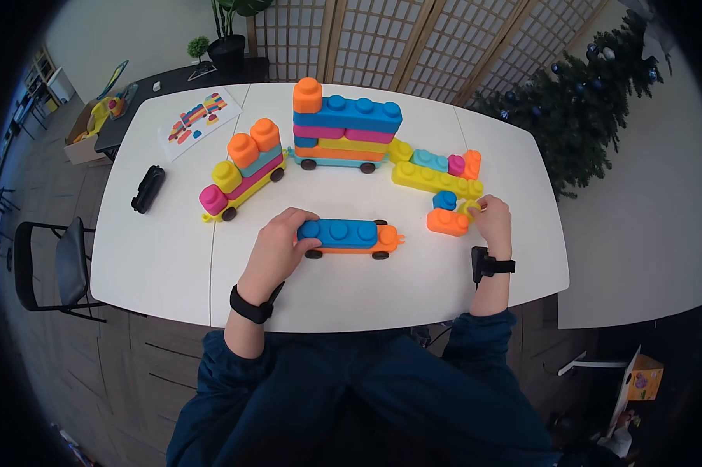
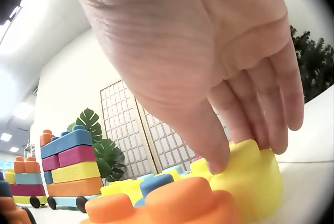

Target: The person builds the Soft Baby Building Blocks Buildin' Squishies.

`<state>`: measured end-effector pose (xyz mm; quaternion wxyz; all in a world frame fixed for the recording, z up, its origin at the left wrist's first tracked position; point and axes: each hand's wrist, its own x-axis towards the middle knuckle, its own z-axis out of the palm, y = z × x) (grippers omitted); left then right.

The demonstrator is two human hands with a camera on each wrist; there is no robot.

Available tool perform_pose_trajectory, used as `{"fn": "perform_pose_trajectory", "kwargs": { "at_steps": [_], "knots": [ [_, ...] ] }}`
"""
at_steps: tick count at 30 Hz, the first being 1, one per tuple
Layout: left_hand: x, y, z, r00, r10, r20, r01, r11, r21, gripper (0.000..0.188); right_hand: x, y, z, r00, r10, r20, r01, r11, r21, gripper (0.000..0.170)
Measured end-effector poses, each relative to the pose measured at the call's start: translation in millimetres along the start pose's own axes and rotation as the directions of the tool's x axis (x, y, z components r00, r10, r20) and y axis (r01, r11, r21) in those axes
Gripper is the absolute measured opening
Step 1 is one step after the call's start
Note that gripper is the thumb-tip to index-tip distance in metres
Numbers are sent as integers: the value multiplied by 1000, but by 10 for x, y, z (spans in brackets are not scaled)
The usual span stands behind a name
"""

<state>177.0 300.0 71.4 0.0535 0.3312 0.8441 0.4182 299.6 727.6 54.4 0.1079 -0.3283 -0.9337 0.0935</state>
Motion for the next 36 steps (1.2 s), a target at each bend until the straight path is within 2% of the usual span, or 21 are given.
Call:
{"fn": "perform_pose_trajectory", "kwargs": {
  "at_steps": [1, 3, 4, 6, 7, 9, 10, 12, 16, 18, 36],
  "knots": [
    [3, 3, -4, 1000, 0, -2, 0, 1000, 1, 37, -30, -39, -42, 1000, -1, -1, 1, 1000, 1, 28],
    [-2, 9, -11, 1000, 1, -3, -1, 1000, -4, 37, -118, -186, -195, 977, -38, -212, 60, 994, 97, 25],
    [-4, 7, -11, 1000, -1, -4, 1, 1000, -4, 37, -157, -281, -275, 977, -39, -210, 61, 993, 97, 25],
    [0, -6, -7, 1000, 7, -4, -7, 1000, 5, 37, -246, -481, -393, 935, -201, -293, 292, 904, 312, 23],
    [0, -16, 2, 1000, 7, -2, -7, 1000, 6, 37, -289, -564, -391, 935, -199, -293, 290, 904, 313, 23],
    [-2, -33, 17, 999, 39, -33, -39, 999, 2, 40, -387, -730, -360, 909, -382, -167, 412, 761, 501, 25],
    [-1, -31, 16, 999, 39, -33, -39, 999, 3, 40, -440, -805, -339, 909, -382, -167, 412, 761, 501, 25],
    [-1, -27, 10, 999, 39, -34, -39, 999, -2, 39, -546, -950, -296, 852, -522, -47, 453, 688, 567, 26],
    [-5, -28, 6, 999, 40, -36, -40, 999, -5, 39, -681, -1170, -255, 821, -570, 36, 456, 691, 561, 26],
    [-2, -22, 4, 999, 34, -31, -34, 999, 3, 39, -682, -1184, -139, 777, -629, 29, 494, 637, 592, 27],
    [0, 39, 9, 999, 24, -22, -23, 999, 29, 39, -782, -1256, 14, 783, -621, 17, 466, 606, 644, 27]
  ]
}}
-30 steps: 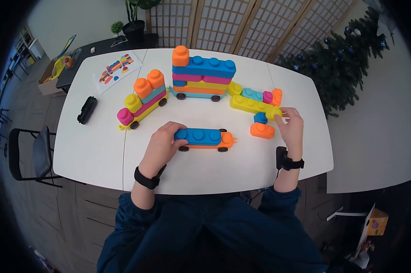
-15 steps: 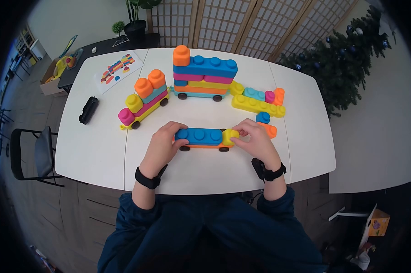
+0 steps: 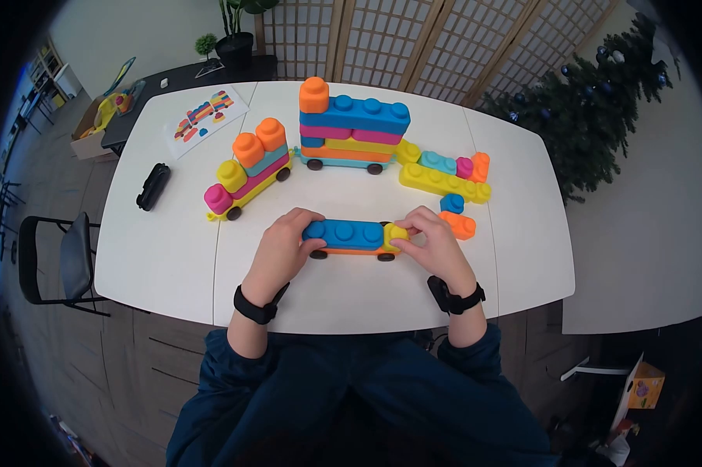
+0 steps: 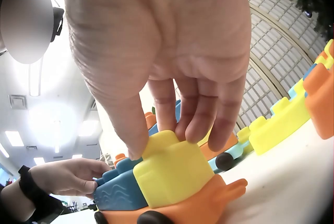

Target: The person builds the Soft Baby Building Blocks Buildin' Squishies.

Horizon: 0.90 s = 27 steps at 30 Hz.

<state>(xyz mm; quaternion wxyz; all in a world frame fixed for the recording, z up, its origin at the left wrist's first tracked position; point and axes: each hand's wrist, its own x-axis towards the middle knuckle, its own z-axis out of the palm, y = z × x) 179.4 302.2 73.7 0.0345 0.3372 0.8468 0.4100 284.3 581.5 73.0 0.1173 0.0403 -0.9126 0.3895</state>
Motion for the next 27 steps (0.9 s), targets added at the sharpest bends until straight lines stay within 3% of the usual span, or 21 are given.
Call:
{"fn": "perform_pose_trajectory", "kwargs": {
  "at_steps": [27],
  "knots": [
    [0, -24, 13, 1000, -26, 16, 26, 1000, -1, 37, -21, 23, -3, 1000, 19, 11, -19, 1000, 16, 29]
  ]
}}
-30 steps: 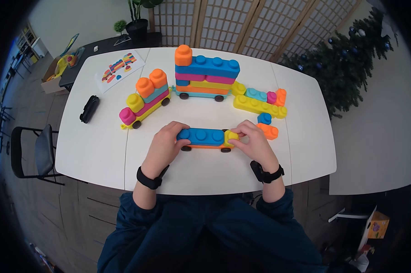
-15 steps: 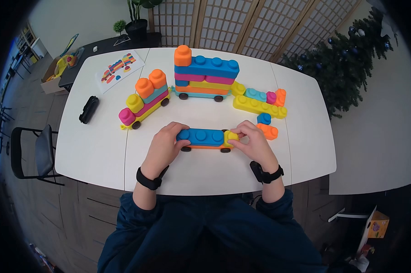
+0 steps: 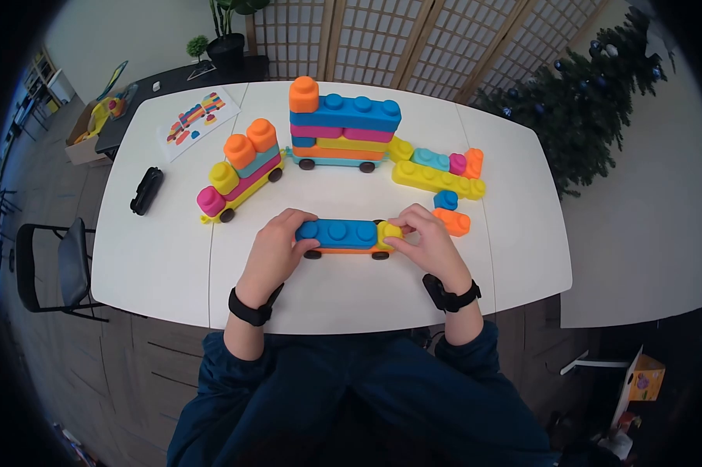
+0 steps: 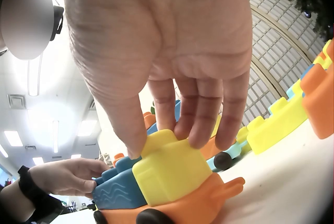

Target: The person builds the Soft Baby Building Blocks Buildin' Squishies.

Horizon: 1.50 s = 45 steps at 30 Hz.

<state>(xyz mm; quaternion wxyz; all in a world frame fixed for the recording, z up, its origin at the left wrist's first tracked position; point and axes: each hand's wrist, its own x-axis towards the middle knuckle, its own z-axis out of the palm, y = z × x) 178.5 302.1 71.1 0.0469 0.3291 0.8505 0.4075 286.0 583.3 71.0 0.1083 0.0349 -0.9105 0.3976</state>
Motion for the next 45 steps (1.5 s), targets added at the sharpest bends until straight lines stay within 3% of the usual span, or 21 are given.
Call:
{"fn": "perform_pose_trajectory", "kwargs": {
  "at_steps": [4, 6, 10, 12, 13, 15, 19, 22, 25, 28, 30, 32, 37, 40, 45],
  "knots": [
    [1, 16, -3, 1000, 18, -5, -18, 1000, 9, 39, -5, 3, -195, 999, 27, 36, -28, 999, 16, 32],
    [-1, 14, -6, 1000, 6, 0, -6, 1000, -6, 36, -50, 120, -398, 986, 126, -106, -140, 980, -139, 36],
    [0, 10, -1, 1000, 14, 3, -14, 1000, -20, 37, -224, 455, -672, 956, 174, -238, -249, 909, -336, 39],
    [-1, 25, 5, 1000, 10, -4, -10, 1000, -10, 37, -341, 581, -716, 922, 242, -300, -365, 801, -475, 43],
    [1, 29, 2, 1000, 11, -4, -11, 1000, -11, 37, -370, 627, -737, 922, 243, -301, -366, 800, -476, 43],
    [-2, 28, -5, 1000, 22, -1, -22, 1000, -7, 37, -419, 716, -760, 881, 407, -239, -469, 815, -340, 46],
    [-2, 11, -20, 999, 43, 5, -43, 999, -10, 38, -453, 785, -742, 915, 357, -187, -398, 874, -279, 43],
    [10, 15, -29, 999, 53, 5, -53, 998, -29, 40, -425, 689, -741, 877, 437, -201, -478, 839, -262, 37],
    [11, -22, -75, 996, 71, 45, -71, 997, -8, 44, -378, 562, -729, 885, 393, -251, -451, 857, -248, 33],
    [12, -51, -232, 995, 94, 25, -92, 994, -59, 49, -231, 266, -655, 883, 341, -322, -388, 917, -91, 31],
    [10, -47, -313, 999, 39, -24, -43, 989, -143, 51, -71, 36, -497, 921, 150, -359, -158, 987, 9, 31],
    [11, 2, -332, 997, 47, -56, -57, 977, -207, 48, 83, -214, -295, 969, -6, -248, 10, 1000, 17, 32],
    [5, 88, -276, 996, 60, -58, -77, 937, -340, 43, 343, -513, 187, 981, -172, -95, 173, 985, 1, 32],
    [11, 75, -250, 996, 64, -55, -79, 938, -337, 40, 378, -627, 274, 994, -107, 19, 108, 994, -18, 33],
    [19, -16, -244, 997, 78, 11, -74, 976, -206, 37, 363, -572, 415, 991, -133, -14, 132, 990, -40, 33]
  ]
}}
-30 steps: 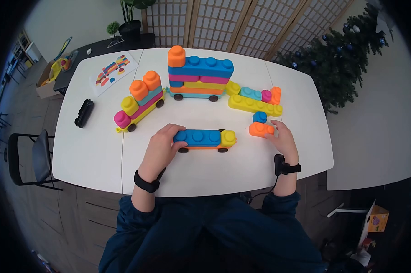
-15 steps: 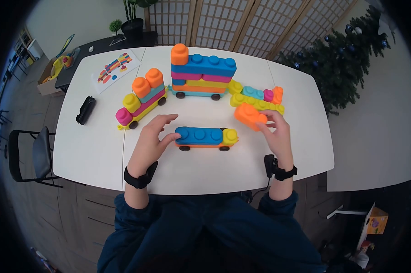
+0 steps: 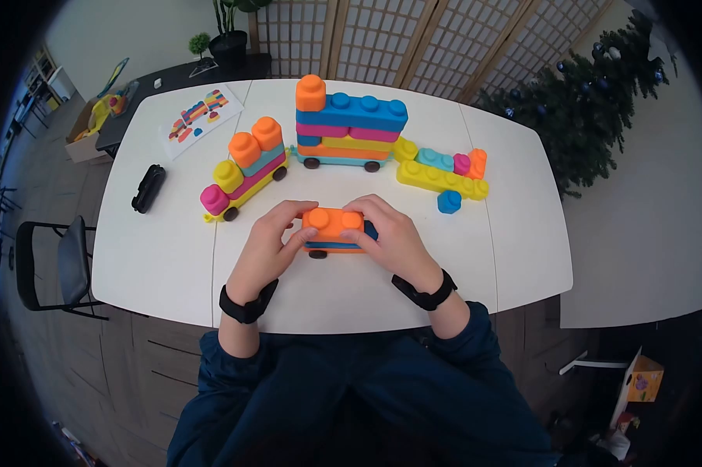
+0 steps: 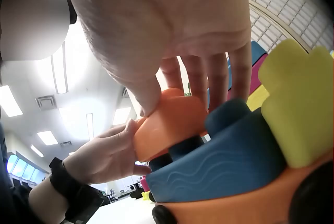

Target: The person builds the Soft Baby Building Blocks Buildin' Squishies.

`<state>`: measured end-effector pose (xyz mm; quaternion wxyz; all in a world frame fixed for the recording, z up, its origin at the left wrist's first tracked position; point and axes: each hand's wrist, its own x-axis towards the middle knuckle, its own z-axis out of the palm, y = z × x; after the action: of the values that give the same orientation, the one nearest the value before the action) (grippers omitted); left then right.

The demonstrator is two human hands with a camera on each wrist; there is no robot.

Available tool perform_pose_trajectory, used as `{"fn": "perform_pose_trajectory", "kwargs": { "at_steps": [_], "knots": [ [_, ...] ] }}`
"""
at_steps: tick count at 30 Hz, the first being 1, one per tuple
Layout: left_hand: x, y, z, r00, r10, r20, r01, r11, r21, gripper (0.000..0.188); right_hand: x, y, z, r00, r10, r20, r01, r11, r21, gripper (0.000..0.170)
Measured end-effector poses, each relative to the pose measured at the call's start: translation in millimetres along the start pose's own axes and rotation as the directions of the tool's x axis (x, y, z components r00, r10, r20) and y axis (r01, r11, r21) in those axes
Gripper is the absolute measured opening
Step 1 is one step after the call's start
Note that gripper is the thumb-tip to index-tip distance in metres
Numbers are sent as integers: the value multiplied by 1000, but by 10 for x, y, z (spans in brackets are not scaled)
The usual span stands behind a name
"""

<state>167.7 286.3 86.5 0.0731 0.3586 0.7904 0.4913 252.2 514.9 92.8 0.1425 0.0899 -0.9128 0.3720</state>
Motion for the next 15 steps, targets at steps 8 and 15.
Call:
{"fn": "perform_pose_trajectory", "kwargs": {
  "at_steps": [8, 15],
  "knots": [
    [-13, -59, 22, 998, -54, 34, 54, 999, -4, 33, -25, 38, 89, 999, -36, -7, 36, 999, -31, 34],
    [-5, 26, 1, 999, -24, 28, 21, 994, 105, 35, -42, 54, 111, 992, -106, -69, 102, 993, -61, 35]
  ]
}}
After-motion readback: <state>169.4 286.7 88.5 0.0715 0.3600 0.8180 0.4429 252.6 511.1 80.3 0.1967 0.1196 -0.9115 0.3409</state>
